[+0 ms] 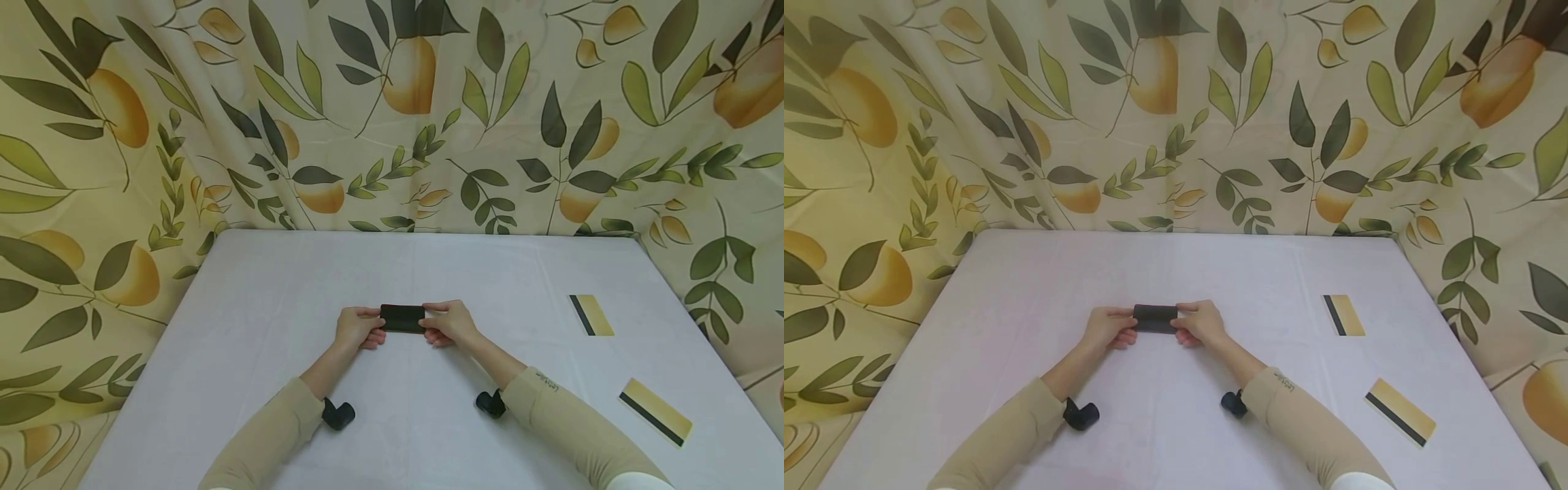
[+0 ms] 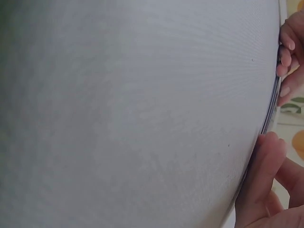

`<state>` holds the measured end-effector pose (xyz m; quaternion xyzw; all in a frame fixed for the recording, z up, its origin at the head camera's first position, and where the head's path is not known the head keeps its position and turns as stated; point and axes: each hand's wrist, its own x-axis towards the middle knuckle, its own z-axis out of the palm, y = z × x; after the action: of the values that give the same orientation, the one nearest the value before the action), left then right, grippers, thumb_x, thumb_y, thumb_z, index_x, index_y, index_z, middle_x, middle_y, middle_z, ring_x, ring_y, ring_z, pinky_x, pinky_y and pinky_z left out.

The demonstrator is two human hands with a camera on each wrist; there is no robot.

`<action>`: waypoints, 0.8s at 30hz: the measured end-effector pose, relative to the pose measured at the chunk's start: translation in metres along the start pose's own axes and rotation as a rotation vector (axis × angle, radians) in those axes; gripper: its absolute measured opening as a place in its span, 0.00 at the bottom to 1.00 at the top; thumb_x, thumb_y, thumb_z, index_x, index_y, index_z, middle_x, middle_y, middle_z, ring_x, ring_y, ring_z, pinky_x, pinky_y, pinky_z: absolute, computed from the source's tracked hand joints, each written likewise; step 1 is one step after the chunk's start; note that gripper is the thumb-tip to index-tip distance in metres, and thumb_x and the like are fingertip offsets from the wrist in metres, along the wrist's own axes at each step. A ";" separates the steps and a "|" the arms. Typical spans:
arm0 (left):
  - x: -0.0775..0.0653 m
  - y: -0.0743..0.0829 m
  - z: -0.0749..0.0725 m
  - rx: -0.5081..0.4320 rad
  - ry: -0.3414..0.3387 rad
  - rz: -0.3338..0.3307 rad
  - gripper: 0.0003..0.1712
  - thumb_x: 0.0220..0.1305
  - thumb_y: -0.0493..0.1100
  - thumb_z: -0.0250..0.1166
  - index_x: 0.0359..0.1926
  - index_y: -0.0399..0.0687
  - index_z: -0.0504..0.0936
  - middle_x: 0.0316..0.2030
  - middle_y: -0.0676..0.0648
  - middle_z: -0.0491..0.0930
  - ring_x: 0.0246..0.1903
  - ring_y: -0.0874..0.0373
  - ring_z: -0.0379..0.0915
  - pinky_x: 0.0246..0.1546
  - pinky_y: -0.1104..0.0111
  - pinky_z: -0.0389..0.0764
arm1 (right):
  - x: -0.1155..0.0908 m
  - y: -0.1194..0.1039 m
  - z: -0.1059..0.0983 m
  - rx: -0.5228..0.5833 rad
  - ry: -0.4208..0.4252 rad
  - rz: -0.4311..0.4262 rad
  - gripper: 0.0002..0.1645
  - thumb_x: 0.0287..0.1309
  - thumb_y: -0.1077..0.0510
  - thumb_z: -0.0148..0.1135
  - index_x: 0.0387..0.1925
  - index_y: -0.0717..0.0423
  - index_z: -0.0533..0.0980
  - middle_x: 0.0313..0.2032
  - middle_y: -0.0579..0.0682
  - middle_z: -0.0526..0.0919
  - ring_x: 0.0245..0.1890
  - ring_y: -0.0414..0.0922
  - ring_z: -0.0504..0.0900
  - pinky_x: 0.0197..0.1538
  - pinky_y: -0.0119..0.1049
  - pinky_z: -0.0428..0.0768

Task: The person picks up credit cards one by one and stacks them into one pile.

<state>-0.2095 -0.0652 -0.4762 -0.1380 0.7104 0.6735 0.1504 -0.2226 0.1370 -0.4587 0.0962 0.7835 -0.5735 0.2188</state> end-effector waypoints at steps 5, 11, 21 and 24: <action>0.000 -0.001 0.001 0.000 0.013 0.020 0.17 0.55 0.31 0.63 0.48 0.34 0.77 0.12 0.47 0.78 0.10 0.62 0.75 0.11 0.74 0.76 | 0.001 0.001 0.001 -0.033 0.021 -0.018 0.30 0.50 0.63 0.65 0.58 0.60 0.70 0.12 0.51 0.78 0.09 0.39 0.76 0.14 0.29 0.77; 0.000 -0.002 0.001 0.014 0.026 0.030 0.17 0.55 0.31 0.63 0.47 0.35 0.78 0.13 0.47 0.78 0.10 0.62 0.75 0.12 0.73 0.77 | 0.001 0.002 0.001 -0.041 0.034 -0.015 0.30 0.50 0.63 0.66 0.57 0.59 0.71 0.13 0.52 0.79 0.09 0.39 0.76 0.14 0.29 0.77; -0.001 0.000 -0.001 0.008 0.019 0.028 0.17 0.56 0.33 0.62 0.48 0.34 0.77 0.13 0.47 0.78 0.10 0.62 0.75 0.13 0.73 0.78 | 0.000 0.001 -0.002 -0.016 0.006 -0.008 0.31 0.51 0.63 0.65 0.58 0.59 0.70 0.14 0.52 0.80 0.10 0.39 0.77 0.15 0.29 0.77; -0.001 0.000 -0.001 0.002 0.023 0.026 0.17 0.57 0.34 0.62 0.48 0.34 0.77 0.13 0.48 0.78 0.11 0.62 0.75 0.13 0.73 0.78 | -0.002 -0.001 -0.007 -0.009 -0.008 -0.005 0.31 0.51 0.63 0.64 0.59 0.60 0.69 0.15 0.51 0.81 0.10 0.38 0.76 0.15 0.27 0.76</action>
<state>-0.2081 -0.0667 -0.4759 -0.1365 0.7145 0.6731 0.1334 -0.2231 0.1437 -0.4555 0.0910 0.7855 -0.5710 0.2208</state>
